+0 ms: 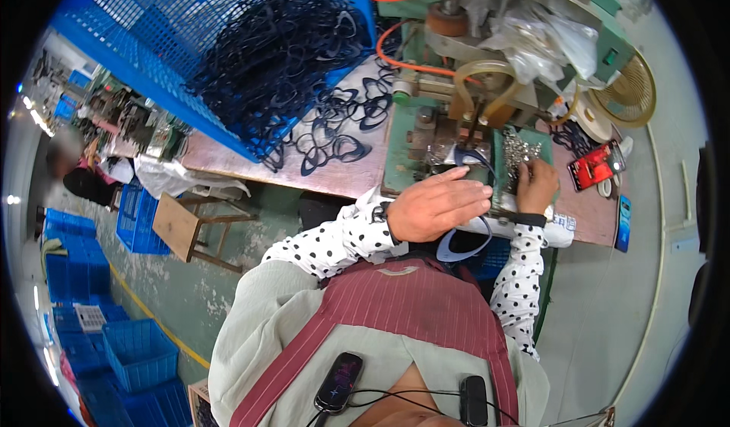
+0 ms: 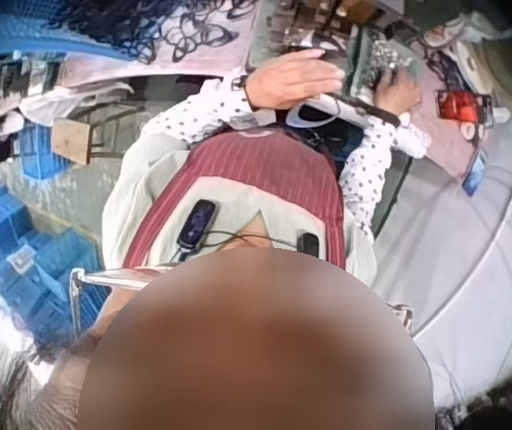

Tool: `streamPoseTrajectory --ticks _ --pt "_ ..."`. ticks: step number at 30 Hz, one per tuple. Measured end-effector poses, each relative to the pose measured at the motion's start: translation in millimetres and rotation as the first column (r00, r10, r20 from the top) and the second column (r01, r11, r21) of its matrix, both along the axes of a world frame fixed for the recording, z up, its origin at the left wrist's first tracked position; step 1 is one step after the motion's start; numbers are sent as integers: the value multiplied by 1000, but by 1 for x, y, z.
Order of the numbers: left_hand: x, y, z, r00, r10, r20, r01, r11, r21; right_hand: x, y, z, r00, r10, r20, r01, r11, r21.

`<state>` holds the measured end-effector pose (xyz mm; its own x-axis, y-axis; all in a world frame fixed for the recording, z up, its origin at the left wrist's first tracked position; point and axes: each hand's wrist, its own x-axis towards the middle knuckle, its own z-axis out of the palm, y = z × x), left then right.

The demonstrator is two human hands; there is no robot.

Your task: The person repeatedly picks up dark plastic eyeglass frames from a blue basket, places them into a small press machine, and then removes them. The person also handles small metal components from a tray on the table.

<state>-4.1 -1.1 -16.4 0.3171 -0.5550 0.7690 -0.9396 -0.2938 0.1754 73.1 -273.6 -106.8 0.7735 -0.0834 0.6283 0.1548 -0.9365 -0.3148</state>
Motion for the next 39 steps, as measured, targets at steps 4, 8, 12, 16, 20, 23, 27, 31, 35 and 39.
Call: streamPoseTrajectory --ticks 4,8,12,16,20,23,27,31,35,39 --pt "-9 29 -23 966 256 -27 -257 959 -119 -5 -8 -7 990 68 123 -81 991 106" --pt "7 101 -70 596 778 -196 -800 595 -73 -14 -7 -6 992 21 121 -41 985 170" --pt "20 209 -117 198 975 95 -942 163 294 -12 -7 -17 990 -45 137 9 967 255" --pt "32 261 -145 254 936 243 -829 81 553 -6 -4 -24 992 -53 114 26 973 228" --pt "57 248 -160 315 949 11 -790 256 556 -12 11 -1 985 -102 137 36 906 421" --pt "70 209 -158 441 896 42 -818 383 428 -12 10 -3 992 -126 33 88 838 538" --pt "83 175 -124 266 955 -135 -927 291 235 -10 14 4 992 -54 116 -11 865 502" --pt "71 137 -59 375 798 -472 -912 410 -31 -13 32 33 992 114 52 -122 779 615" --pt "18 57 3 839 540 58 -542 840 15 -28 62 75 940 333 77 -273 596 755" --pt "9 10 13 965 198 171 -196 980 -32 -45 90 109 880 474 39 -337 564 754"
